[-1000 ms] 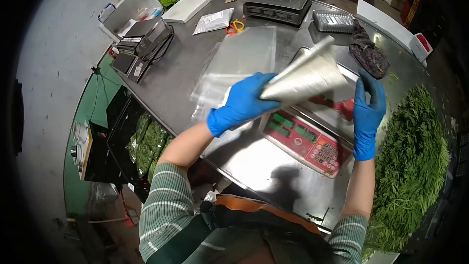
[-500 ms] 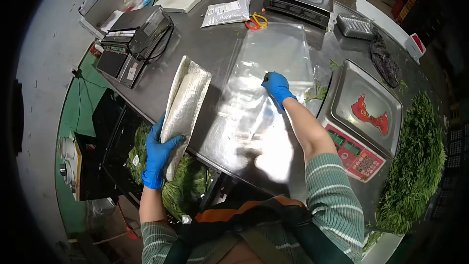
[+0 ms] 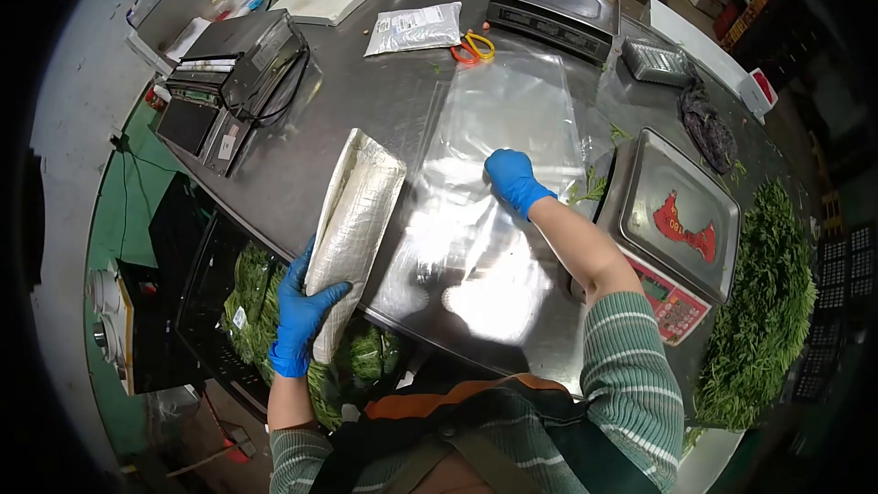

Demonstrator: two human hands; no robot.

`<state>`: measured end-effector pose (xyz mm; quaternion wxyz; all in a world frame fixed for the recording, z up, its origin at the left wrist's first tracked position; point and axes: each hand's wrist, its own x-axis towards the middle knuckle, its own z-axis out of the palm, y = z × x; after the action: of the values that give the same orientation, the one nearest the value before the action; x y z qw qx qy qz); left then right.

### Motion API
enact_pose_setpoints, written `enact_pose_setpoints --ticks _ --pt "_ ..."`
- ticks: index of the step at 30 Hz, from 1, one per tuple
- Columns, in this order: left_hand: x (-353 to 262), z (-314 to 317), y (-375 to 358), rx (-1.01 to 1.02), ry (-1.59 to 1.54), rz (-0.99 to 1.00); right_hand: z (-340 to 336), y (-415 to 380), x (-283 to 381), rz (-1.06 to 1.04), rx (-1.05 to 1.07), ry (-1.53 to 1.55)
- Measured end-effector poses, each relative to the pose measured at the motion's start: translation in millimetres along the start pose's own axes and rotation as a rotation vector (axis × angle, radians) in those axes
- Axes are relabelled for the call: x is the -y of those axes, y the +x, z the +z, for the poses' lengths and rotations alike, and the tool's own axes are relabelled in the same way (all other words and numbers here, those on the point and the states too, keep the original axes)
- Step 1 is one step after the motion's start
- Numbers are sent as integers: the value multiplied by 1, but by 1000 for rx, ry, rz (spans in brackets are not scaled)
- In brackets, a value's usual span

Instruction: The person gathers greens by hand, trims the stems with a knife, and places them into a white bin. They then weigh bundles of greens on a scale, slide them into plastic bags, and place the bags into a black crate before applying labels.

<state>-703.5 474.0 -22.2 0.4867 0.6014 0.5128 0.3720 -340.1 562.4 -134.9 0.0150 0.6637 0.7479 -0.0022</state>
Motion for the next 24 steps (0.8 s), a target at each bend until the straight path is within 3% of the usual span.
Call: enact_pose_setpoints --ticks 5,8,9,11,12,16,18,20,21,24 --pt "-7 12 -9 92 107 31 4 2 -15 103 -170 155" --pt "-29 26 -14 266 241 -18 -10 -9 1 49 -276 222" --pt "-30 34 -13 332 216 -28 1 -14 5 40 -83 167" --pt "-33 49 -12 449 187 -24 8 -17 4 59 -182 264" --pt "-31 56 -12 434 187 -23 0 -18 5 73 -272 347" --pt "-25 68 -14 466 226 -21 -39 -24 5 70 -256 452" --pt "-25 70 -19 408 136 -58 -28 -26 5 41 -278 444" --pt "-34 72 -22 404 111 -82 -10 -26 5 92 -125 352" --pt "-35 74 -24 405 112 -98 29 -19 -3 55 -147 285" --pt "-35 76 -24 384 130 -132 4 -25 1 35 -119 406"
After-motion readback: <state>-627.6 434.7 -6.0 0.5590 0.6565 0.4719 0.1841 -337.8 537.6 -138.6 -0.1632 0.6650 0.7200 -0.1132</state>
